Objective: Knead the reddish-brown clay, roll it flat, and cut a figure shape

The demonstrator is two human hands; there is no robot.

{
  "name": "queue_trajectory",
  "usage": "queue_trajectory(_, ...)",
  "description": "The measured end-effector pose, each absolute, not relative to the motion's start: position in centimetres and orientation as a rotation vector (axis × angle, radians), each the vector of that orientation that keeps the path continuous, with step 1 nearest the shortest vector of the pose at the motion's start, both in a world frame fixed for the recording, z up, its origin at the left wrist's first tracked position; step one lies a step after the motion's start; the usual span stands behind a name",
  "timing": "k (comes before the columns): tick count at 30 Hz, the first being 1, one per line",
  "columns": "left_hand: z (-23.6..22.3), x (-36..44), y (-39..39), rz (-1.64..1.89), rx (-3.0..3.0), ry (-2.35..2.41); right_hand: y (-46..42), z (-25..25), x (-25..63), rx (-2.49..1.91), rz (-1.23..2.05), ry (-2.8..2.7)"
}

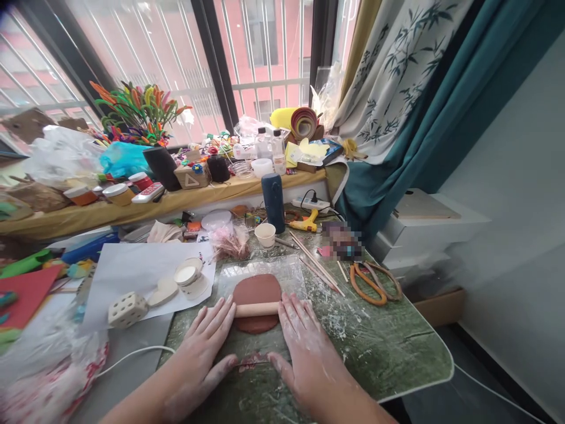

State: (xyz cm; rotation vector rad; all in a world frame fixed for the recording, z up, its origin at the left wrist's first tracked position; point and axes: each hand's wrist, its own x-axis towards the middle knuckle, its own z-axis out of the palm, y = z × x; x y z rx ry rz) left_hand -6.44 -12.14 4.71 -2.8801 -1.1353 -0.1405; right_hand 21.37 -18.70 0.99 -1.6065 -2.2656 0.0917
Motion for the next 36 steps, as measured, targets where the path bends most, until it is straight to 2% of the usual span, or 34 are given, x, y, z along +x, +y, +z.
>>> queue_trajectory(7,5.0,-3.4,-3.7,-0.026,-2.793,-1.252,-8.5,2.7,21.4,-1.819,0.216,-2.252)
queue_trajectory(12,4.6,-2.4,-1.2,-0.249,-2.679,-1.341,-5.4,3.9,21.3,-1.937,0.235,-2.217)
queue_trajectory(17,4.4,-3.2,-3.3,-0.24,-2.727,-1.29,-7.9,3.6,21.5,-1.852,0.201,-2.269)
queue_trajectory(27,5.3,-7.2,-14.1,-0.195,-2.85,-1.118,-20.8,0.0,21.4,-1.591,0.048,-2.257)
queue_trajectory(36,3.8,-6.2,-11.2,-0.164,-2.788,-1.098,-17.5,1.1,21.1,-1.665,0.14,-2.215)
